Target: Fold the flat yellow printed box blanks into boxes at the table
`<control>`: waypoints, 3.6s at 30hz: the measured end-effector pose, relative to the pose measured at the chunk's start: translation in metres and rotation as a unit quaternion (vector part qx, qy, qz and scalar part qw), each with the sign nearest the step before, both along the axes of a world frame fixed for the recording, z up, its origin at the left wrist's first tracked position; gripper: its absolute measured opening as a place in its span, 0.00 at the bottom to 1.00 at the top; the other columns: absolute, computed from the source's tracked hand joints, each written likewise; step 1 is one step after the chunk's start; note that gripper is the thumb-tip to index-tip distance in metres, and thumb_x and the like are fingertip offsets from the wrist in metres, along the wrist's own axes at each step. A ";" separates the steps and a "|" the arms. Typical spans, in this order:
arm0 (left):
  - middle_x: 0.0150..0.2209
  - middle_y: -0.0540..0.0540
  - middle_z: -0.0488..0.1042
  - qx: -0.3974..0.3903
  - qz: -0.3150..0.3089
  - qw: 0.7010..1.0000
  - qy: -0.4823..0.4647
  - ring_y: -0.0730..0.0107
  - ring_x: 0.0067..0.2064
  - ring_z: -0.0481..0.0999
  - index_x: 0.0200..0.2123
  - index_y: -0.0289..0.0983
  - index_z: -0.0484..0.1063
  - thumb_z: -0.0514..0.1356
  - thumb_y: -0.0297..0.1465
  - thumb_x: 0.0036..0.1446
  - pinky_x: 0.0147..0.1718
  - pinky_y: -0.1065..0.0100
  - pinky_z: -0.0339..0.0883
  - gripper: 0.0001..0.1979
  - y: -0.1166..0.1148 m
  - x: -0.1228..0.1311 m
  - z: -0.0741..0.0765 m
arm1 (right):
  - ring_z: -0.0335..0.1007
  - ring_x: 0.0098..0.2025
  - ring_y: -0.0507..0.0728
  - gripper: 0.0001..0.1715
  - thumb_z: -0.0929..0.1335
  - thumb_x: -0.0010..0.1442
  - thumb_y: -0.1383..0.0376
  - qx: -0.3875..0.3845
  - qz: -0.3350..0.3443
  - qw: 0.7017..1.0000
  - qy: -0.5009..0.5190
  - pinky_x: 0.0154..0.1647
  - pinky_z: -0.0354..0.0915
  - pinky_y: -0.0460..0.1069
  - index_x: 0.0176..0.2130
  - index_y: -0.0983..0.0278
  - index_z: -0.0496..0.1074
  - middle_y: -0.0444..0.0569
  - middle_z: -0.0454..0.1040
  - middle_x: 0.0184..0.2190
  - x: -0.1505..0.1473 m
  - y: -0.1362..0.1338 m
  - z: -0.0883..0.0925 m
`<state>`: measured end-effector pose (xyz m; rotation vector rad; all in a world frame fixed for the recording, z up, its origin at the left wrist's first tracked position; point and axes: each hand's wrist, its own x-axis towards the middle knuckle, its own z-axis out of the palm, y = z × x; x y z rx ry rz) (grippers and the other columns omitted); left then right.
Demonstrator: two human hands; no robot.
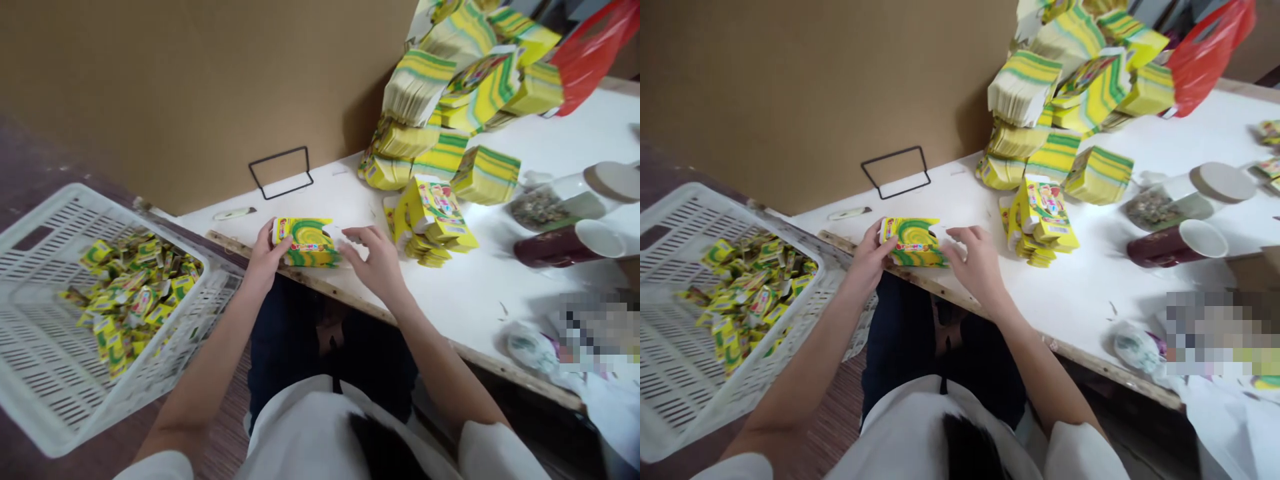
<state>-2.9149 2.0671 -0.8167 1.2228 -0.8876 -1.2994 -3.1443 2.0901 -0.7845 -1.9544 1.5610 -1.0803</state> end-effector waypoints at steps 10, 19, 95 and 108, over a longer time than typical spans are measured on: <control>0.63 0.37 0.69 -0.046 0.020 0.997 -0.057 0.51 0.63 0.69 0.60 0.39 0.65 0.72 0.45 0.48 0.62 0.55 0.65 0.39 0.003 -0.009 -0.006 | 0.70 0.41 0.65 0.07 0.72 0.61 0.64 0.050 -0.026 0.991 0.120 0.40 0.67 0.57 0.41 0.64 0.75 0.59 0.74 0.40 0.039 -0.003 0.006; 0.68 0.46 0.61 -0.269 0.164 0.939 -0.139 0.56 0.71 0.56 0.65 0.50 0.63 0.67 0.40 0.59 0.70 0.54 0.52 0.32 0.071 -0.015 0.038 | 0.65 0.28 0.51 0.07 0.72 0.57 0.68 0.091 0.058 0.984 -0.141 0.31 0.62 0.47 0.31 0.61 0.69 0.43 0.73 0.28 0.019 0.026 0.042; 0.44 0.33 0.75 0.066 0.247 0.715 -0.651 0.44 0.53 0.73 0.46 0.31 0.76 0.53 0.31 0.59 0.57 0.50 0.64 0.17 -0.041 0.280 0.003 | 0.61 0.22 0.49 0.12 0.74 0.57 0.59 0.194 -0.002 0.931 -0.308 0.21 0.60 0.43 0.28 0.62 0.71 0.42 0.67 0.22 0.001 0.084 -0.005; 0.50 0.30 0.75 0.061 0.161 0.685 -0.708 0.47 0.53 0.73 0.38 0.31 0.79 0.51 0.28 0.57 0.53 0.56 0.66 0.16 -0.093 0.270 -0.027 | 0.63 0.23 0.50 0.13 0.74 0.57 0.57 0.172 -0.032 0.945 -0.276 0.21 0.61 0.43 0.28 0.61 0.71 0.43 0.69 0.22 -0.003 0.082 -0.003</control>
